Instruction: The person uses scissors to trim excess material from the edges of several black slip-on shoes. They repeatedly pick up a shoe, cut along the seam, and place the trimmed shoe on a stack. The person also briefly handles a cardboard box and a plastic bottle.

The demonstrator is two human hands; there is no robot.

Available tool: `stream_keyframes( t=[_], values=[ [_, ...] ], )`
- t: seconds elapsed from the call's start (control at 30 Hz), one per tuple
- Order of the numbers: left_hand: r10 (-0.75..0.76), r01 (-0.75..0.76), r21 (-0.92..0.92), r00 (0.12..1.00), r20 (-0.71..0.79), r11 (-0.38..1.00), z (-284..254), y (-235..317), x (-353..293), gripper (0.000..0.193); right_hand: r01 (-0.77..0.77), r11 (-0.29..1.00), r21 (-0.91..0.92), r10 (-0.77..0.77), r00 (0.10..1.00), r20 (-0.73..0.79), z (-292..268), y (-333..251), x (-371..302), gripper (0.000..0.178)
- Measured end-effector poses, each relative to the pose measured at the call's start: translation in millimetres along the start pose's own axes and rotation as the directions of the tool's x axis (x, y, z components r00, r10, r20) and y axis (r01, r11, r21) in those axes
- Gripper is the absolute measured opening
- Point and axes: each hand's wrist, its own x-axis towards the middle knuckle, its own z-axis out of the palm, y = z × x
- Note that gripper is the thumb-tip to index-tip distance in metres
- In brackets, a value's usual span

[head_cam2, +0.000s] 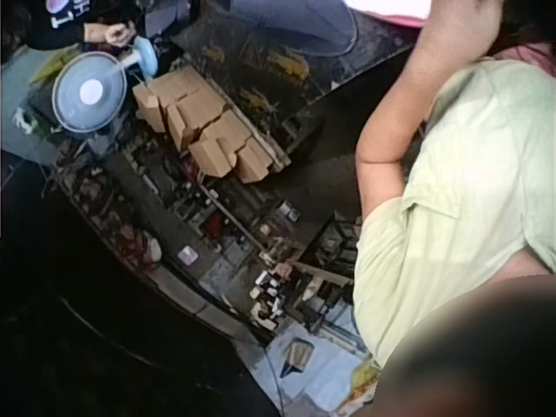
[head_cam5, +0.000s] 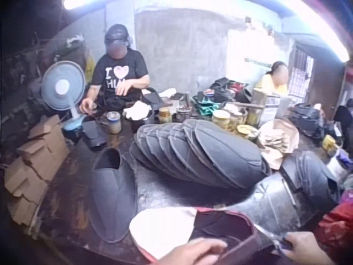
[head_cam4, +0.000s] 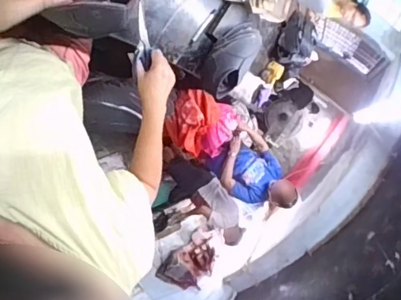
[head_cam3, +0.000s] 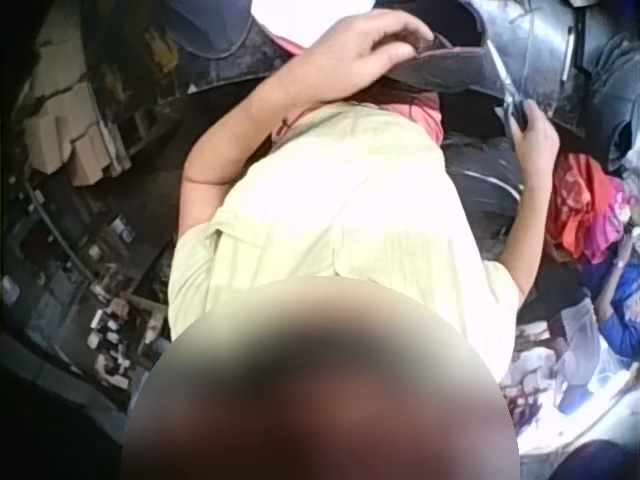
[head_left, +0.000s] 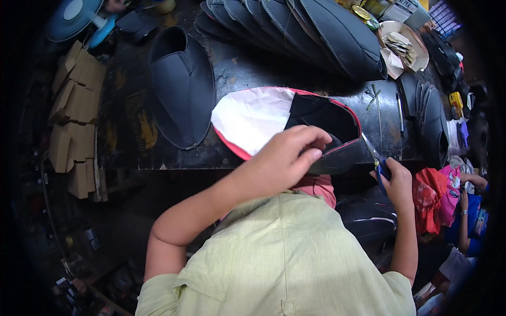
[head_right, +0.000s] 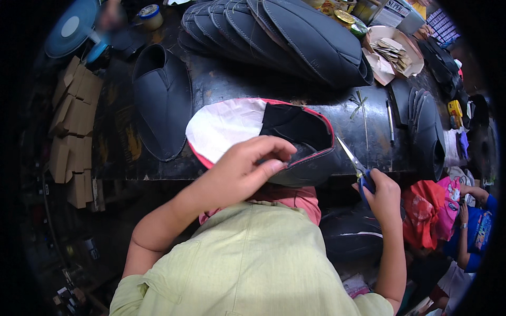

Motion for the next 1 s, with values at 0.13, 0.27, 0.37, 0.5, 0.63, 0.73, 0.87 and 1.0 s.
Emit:
stream_keyframes(
  t=[0.13,0.27,0.37,0.5,0.63,0.73,0.87,1.0],
  values=[
    [0.103,-0.064,0.404,0.992,-0.076,0.913,-31.6,-24.9,23.5,0.021,-0.047,0.999,-0.021,0.048,0.998,0.034,-1.8,17.0,-22.1,0.038],
    [0.244,-0.24,0.63,0.966,0.082,0.739,-34.1,-51.9,41.4,0.029,0.024,0.999,0.028,-0.026,0.995,0.098,-2.7,14.2,-37.1,0.036],
    [0.242,-0.289,0.656,0.956,0.164,0.697,-25.2,-65.5,51.7,0.027,0.079,0.99,0.118,-0.093,0.989,0.119,5.8,0.5,-33.7,0.037],
    [0.187,-0.284,0.683,0.959,0.215,0.673,-21.4,-73.9,59.3,0.024,0.223,0.967,0.123,-0.226,0.974,0.016,27.9,-20.9,-8.0,0.035],
    [0.245,-0.295,0.685,0.954,0.173,0.666,-15.6,-80.4,55.9,0.02,0.219,0.97,0.103,-0.221,0.975,0.009,38.5,-38.5,11.7,0.033],
    [0.299,-0.324,0.627,0.942,0.15,0.708,-12.9,-88.0,49.6,0.019,0.182,0.979,0.087,-0.187,0.981,0.048,38.2,-46.1,18.7,0.032],
    [0.363,-0.402,0.543,0.914,0.183,0.737,-18.4,-95.6,42.3,0.021,0.153,0.986,0.061,-0.159,0.981,0.11,35.7,-49.7,24.7,0.032],
    [0.312,-0.358,0.512,0.934,0.176,0.781,-21.2,-95.9,39.1,0.023,0.151,0.988,0.029,-0.154,0.977,0.149,30.1,-48.3,30.0,0.031]
  ],
)
